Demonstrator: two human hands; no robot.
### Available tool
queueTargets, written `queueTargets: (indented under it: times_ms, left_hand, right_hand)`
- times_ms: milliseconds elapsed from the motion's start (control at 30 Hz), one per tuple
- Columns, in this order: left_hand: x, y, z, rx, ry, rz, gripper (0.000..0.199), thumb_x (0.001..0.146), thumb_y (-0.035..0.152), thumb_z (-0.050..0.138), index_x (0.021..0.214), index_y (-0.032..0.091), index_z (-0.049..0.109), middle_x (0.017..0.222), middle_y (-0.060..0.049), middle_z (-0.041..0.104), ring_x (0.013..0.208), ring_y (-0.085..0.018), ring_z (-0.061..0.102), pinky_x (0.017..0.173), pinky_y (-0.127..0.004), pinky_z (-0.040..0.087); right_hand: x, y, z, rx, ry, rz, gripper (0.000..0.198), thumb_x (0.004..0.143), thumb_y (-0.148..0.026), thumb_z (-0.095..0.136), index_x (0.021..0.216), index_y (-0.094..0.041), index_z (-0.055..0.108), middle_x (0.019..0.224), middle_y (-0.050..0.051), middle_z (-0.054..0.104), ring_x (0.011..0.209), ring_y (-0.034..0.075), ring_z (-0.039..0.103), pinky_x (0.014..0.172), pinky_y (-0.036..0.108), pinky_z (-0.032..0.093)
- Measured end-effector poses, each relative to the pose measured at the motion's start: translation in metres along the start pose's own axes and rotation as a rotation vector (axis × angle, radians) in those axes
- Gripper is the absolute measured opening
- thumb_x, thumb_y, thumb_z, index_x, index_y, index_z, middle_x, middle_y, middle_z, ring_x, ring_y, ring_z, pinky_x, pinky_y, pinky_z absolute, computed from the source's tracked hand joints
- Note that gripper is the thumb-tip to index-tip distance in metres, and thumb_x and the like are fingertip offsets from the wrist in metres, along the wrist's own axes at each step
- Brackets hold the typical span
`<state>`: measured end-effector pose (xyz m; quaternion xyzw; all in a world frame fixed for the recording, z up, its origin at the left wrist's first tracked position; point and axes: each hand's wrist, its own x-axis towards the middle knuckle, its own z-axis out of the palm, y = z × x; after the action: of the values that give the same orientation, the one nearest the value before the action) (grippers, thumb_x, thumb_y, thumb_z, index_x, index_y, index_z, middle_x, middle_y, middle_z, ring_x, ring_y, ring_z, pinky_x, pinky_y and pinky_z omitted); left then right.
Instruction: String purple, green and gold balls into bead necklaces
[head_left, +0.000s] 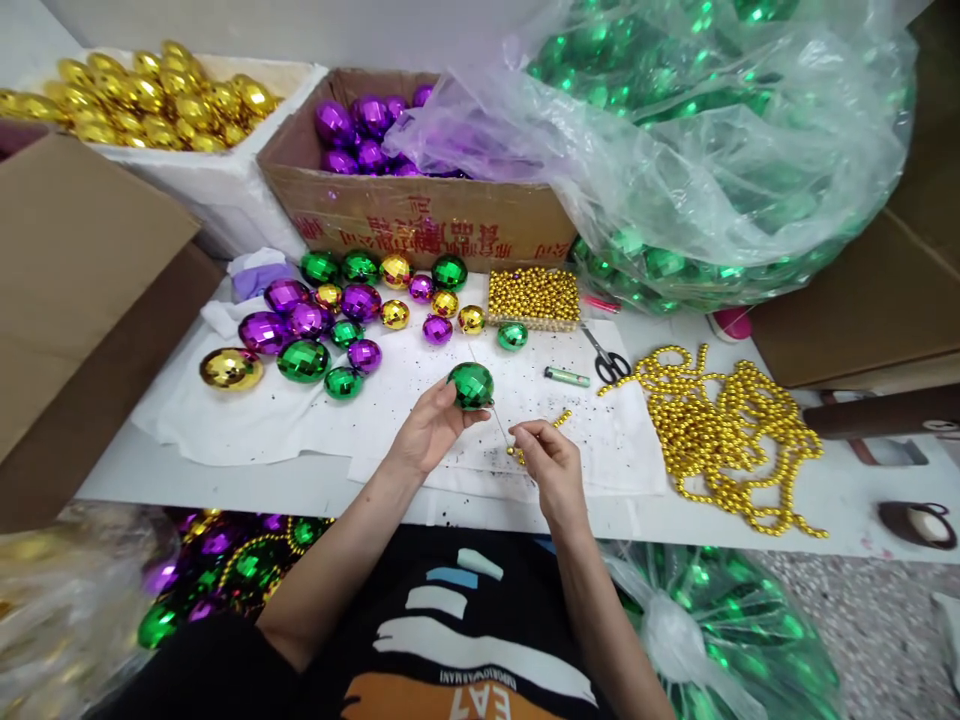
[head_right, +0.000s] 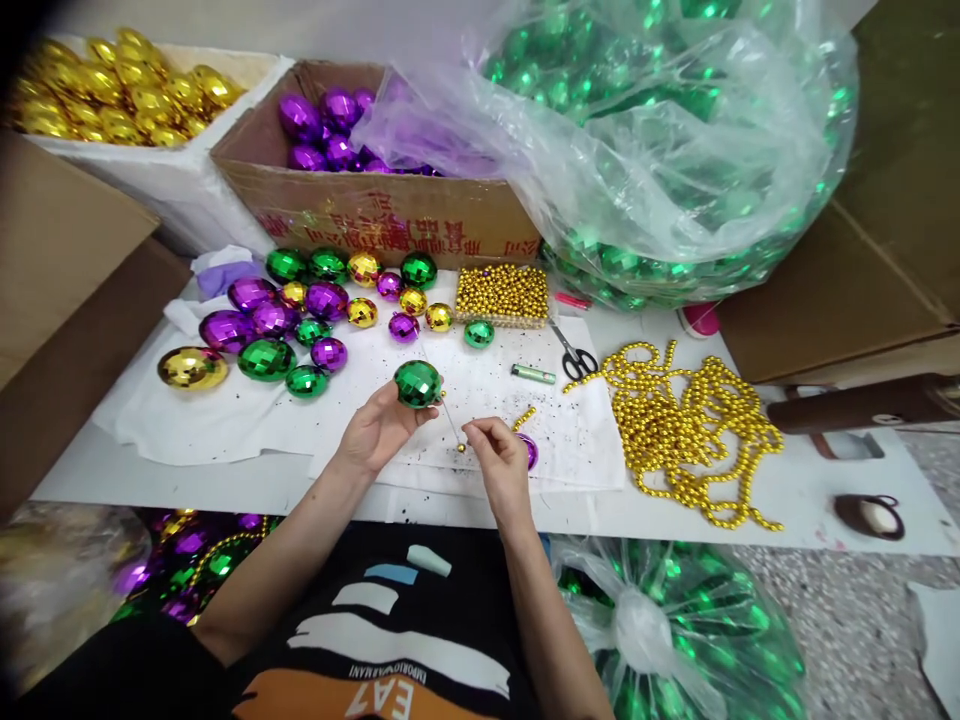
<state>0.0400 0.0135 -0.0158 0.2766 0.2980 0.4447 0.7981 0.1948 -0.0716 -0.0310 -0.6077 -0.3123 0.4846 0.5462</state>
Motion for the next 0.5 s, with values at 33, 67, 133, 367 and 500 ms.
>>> queueTargets:
  times_ms: [33,67,133,367,500]
  left_hand:
    - [0.0,0.0002,-0.0012,-0.022,0.019,0.005,0.035,0.075,0.043,0.08,0.098,0.018,0.072,0.101,-0.008,0.074,0.09,-0.021,0.069,0.08,-0.035,0.057]
    - [0.0001,0.0001,-0.0021,-0.042,0.032,0.007,0.034,0.075,0.042,0.08,0.097,0.018,0.072,0.1,-0.008,0.074,0.09,-0.021,0.069,0.081,-0.035,0.057]
    - [0.0002,-0.0013,-0.003,-0.075,0.051,0.005,0.03,0.075,0.039,0.08,0.093,0.017,0.071,0.101,-0.007,0.074,0.091,-0.021,0.069,0.083,-0.036,0.058]
    - [0.0031,-0.0034,-0.0047,-0.156,0.159,-0.034,0.022,0.084,0.038,0.07,0.093,0.017,0.068,0.102,-0.008,0.074,0.091,-0.02,0.069,0.089,-0.037,0.058]
    - [0.004,-0.0024,-0.0063,-0.237,0.159,-0.116,0.026,0.093,0.036,0.06,0.105,0.015,0.068,0.108,-0.012,0.074,0.091,-0.018,0.071,0.086,-0.031,0.059]
  right_hand:
    - [0.0001,0.0001,0.0004,-0.023,-0.014,-0.013,0.03,0.081,-0.049,0.07,0.091,-0.02,0.072,0.073,0.001,0.059,0.059,0.01,0.043,0.05,0.023,0.033]
    - [0.0002,0.0,0.001,-0.055,-0.033,-0.032,0.03,0.081,-0.047,0.071,0.093,-0.02,0.073,0.075,0.001,0.06,0.061,0.01,0.044,0.053,0.024,0.035]
    - [0.0001,-0.0012,0.0026,-0.136,-0.051,-0.09,0.023,0.08,-0.042,0.071,0.088,-0.02,0.073,0.075,0.001,0.061,0.062,0.011,0.046,0.058,0.025,0.037]
    - [-0.0028,-0.0014,0.0038,-0.213,0.149,-0.19,0.017,0.082,-0.033,0.067,0.073,-0.02,0.063,0.068,-0.002,0.053,0.06,0.011,0.044,0.058,0.026,0.036]
    - [-0.0025,-0.0007,0.0058,-0.01,0.27,-0.191,0.021,0.083,-0.039,0.072,0.08,-0.019,0.064,0.069,-0.003,0.052,0.053,0.008,0.043,0.049,0.024,0.034]
